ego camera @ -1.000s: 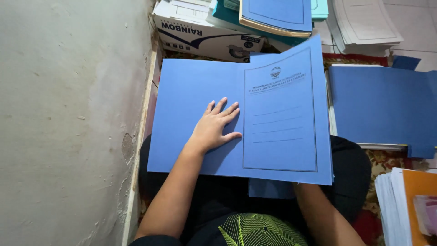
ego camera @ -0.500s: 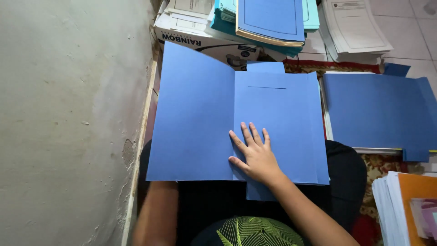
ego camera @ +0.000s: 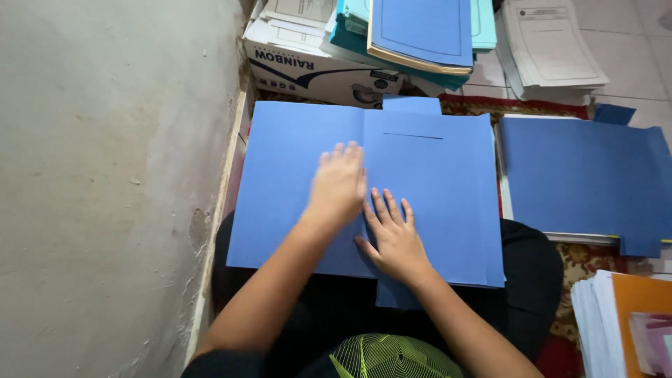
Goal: Folding and creasing blue cardstock folders by hand on the floor.
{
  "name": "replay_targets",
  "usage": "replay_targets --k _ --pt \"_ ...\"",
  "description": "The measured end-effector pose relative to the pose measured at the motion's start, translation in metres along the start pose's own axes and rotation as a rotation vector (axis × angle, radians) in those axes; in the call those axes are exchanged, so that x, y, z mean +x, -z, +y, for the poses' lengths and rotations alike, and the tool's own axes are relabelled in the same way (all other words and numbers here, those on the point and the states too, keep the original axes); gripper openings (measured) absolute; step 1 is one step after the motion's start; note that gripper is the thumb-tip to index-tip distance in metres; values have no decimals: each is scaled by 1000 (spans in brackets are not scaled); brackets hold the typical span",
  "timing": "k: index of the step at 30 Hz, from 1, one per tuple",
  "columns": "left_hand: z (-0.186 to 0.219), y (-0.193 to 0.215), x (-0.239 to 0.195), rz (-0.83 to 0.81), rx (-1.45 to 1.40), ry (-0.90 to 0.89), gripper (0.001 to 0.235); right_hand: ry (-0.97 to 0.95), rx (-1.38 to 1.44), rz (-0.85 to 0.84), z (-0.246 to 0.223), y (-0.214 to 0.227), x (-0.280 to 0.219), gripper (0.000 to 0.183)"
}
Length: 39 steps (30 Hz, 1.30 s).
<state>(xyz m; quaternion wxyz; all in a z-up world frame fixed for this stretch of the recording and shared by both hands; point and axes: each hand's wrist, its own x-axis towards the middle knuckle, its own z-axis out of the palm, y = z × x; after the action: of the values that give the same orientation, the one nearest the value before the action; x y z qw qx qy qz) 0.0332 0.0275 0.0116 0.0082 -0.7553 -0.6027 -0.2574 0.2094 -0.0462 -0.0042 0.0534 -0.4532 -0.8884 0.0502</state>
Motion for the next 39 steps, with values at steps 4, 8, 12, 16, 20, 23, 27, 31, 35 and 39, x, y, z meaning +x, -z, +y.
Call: replay_targets --k 4,8,12,16,20,23,27,31,35,39 --pt "4 -78 44 -237 104 7 59 -15 -32 12 1 -2 2 63" --pt "-26 -101 89 -6 133 -40 55 -5 6 72 4 -7 0 63" --pt "-20 -91 78 -7 101 6 60 -39 87 96 3 -6 2 61" --pt "-8 -73 35 -34 98 16 59 -49 86 145 2 -10 -1 58" --pt "5 -59 14 -9 116 26 57 -54 112 227 4 -11 1 55" --pt "5 -62 22 -22 113 63 57 -48 118 242 4 -11 0 56" --pt "-5 -81 54 -53 109 146 60 -62 172 228 3 -9 -1 57" --pt "-2 -84 64 -57 88 211 59 -100 251 250 20 -16 -13 59" --pt "-5 -80 65 -95 54 218 60 -305 106 327 53 -17 -45 59" --pt "-4 -82 65 -98 63 218 60 -504 -59 292 83 -17 -88 66"
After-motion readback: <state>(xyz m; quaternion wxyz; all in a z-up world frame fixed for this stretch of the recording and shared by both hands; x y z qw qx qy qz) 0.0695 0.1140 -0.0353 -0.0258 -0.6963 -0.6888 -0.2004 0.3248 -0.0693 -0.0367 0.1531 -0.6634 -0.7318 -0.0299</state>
